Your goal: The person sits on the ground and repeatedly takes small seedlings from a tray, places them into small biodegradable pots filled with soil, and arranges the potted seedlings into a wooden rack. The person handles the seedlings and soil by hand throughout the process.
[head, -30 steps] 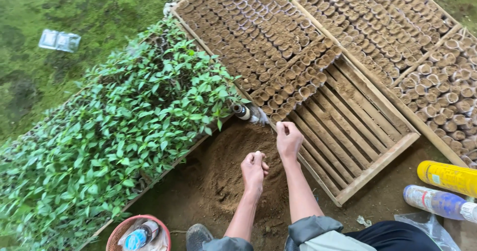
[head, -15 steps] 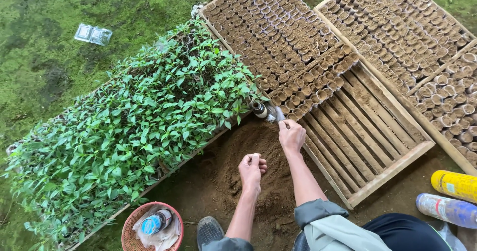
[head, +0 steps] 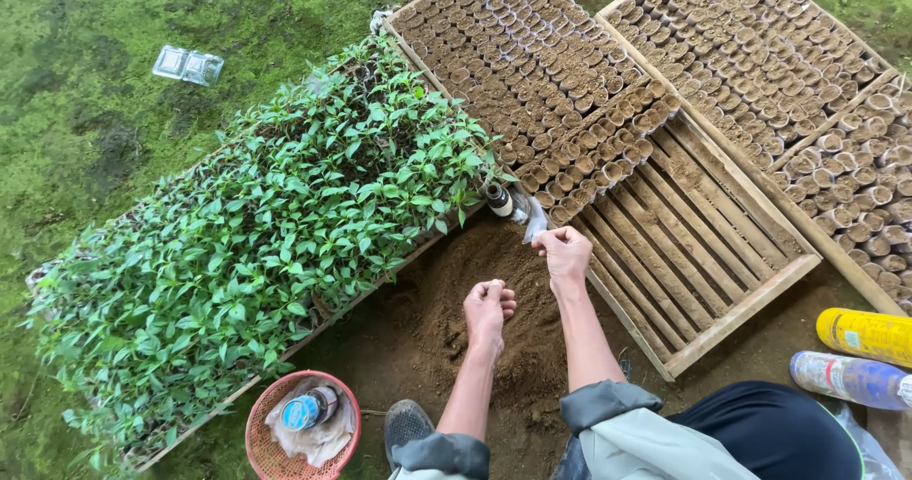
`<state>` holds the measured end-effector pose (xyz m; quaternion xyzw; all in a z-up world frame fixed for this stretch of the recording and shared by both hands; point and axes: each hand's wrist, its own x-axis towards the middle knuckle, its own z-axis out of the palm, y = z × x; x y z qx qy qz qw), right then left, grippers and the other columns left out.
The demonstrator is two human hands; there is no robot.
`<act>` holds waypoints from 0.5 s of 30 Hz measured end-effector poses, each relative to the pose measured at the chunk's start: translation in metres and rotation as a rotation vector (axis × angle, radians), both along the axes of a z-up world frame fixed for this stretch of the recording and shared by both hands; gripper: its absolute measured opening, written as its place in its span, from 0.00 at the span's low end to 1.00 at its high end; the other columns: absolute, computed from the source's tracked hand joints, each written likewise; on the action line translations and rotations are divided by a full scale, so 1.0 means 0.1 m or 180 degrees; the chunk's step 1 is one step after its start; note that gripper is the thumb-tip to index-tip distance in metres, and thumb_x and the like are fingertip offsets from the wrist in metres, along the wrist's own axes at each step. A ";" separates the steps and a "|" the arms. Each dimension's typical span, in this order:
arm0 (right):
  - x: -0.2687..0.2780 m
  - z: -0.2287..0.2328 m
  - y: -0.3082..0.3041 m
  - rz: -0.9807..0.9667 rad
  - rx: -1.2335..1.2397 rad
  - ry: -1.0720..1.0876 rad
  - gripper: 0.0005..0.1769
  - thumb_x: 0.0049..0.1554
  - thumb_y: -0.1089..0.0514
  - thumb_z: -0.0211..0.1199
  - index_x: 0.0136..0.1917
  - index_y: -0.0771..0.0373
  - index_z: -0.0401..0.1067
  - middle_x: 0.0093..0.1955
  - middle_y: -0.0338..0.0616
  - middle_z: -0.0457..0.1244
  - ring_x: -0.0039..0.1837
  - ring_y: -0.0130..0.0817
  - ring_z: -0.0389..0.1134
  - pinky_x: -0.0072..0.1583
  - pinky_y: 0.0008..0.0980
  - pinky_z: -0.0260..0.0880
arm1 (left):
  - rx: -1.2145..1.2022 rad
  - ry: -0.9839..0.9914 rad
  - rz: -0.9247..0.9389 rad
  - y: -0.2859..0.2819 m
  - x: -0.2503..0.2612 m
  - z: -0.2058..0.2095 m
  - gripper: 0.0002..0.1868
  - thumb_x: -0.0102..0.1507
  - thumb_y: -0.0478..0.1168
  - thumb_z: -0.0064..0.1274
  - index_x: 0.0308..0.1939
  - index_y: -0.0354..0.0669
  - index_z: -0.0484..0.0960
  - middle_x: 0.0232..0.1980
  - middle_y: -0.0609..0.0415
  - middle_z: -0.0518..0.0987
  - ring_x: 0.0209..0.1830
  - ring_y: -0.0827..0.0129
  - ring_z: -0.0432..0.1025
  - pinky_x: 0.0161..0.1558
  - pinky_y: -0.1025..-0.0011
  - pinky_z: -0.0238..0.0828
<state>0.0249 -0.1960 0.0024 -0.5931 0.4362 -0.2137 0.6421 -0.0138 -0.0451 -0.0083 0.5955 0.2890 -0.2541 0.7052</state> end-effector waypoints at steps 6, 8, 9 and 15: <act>-0.24 0.20 0.24 0.0094 0.0628 -0.0355 0.13 0.46 0.70 0.70 0.41 0.64 0.67 0.33 0.49 0.68 0.32 0.30 0.72 0.31 0.18 0.69 | -0.0328 -0.0034 0.0121 0.04 0.05 0.19 0.11 0.66 0.46 0.54 0.47 0.44 0.78 0.37 0.49 0.84 0.25 0.74 0.78 0.24 0.85 0.76; -0.31 0.27 0.30 0.0238 0.0574 -0.0368 0.13 0.47 0.71 0.69 0.43 0.64 0.67 0.34 0.49 0.68 0.32 0.30 0.72 0.31 0.17 0.69 | -0.0413 -0.0063 0.0159 0.07 0.05 0.19 0.12 0.66 0.46 0.54 0.48 0.44 0.78 0.37 0.48 0.85 0.25 0.74 0.79 0.25 0.84 0.77; -0.34 0.30 0.34 0.0382 0.0531 -0.0377 0.14 0.47 0.71 0.68 0.46 0.65 0.67 0.34 0.49 0.68 0.31 0.29 0.72 0.31 0.17 0.69 | -0.0488 -0.0089 0.0197 0.09 0.05 0.18 0.12 0.67 0.47 0.54 0.48 0.44 0.78 0.38 0.48 0.85 0.26 0.73 0.79 0.25 0.83 0.77; -0.54 0.49 0.51 0.0507 0.0300 -0.0352 0.15 0.50 0.69 0.67 0.49 0.66 0.66 0.32 0.47 0.67 0.29 0.25 0.68 0.30 0.15 0.65 | -0.0447 -0.0353 0.0174 0.26 -0.04 0.28 0.15 0.67 0.44 0.54 0.55 0.42 0.76 0.43 0.47 0.85 0.28 0.71 0.79 0.27 0.81 0.78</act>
